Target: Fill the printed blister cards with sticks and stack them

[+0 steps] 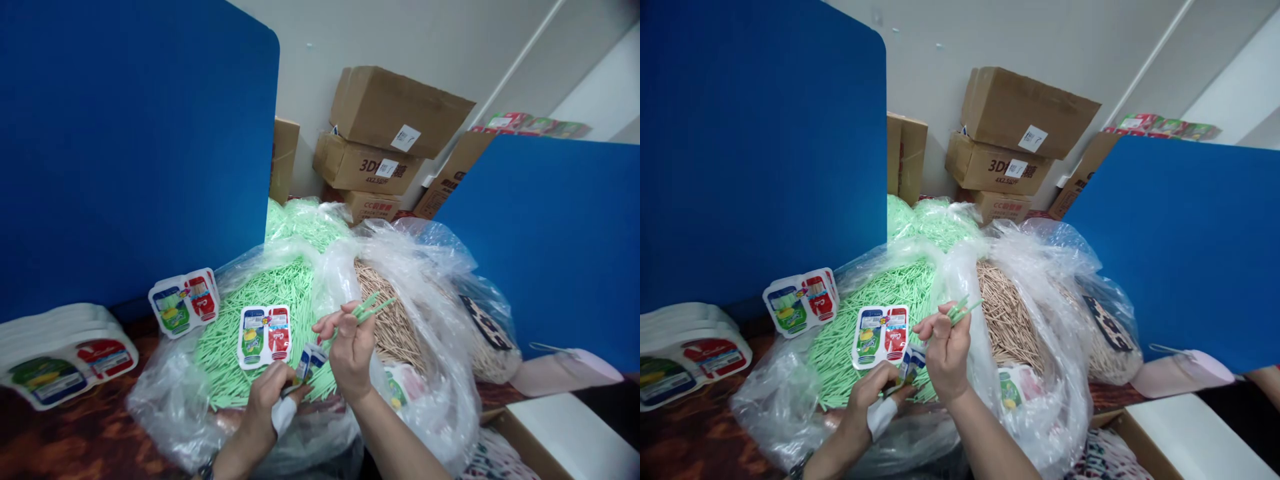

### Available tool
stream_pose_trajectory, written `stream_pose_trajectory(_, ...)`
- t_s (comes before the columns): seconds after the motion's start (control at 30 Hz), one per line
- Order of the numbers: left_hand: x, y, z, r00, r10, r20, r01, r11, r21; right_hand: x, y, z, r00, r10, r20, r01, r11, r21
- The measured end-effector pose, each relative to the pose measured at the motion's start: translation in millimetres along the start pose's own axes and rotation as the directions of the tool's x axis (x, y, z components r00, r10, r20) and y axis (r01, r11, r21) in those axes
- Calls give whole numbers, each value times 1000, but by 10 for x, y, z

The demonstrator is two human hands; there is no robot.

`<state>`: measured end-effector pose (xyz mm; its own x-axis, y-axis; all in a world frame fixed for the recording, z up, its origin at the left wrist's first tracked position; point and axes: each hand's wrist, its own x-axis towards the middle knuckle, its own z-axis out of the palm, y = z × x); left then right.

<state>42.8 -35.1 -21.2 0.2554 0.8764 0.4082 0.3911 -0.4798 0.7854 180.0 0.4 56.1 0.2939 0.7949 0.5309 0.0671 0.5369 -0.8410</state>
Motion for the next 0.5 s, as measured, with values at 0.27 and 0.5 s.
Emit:
stream_pose_trajectory(0.27, 11, 46, -4, 999, 35, -21, -35, 999, -12, -115, 43, 19, 996, -64, 66, 73, 987, -140)
stream_pose_trajectory(0.5, 59, 101, -21, 987, 133, -91, -131, 991, 31, -315, 14, 32, 997, 49, 67, -28, 958, -284)
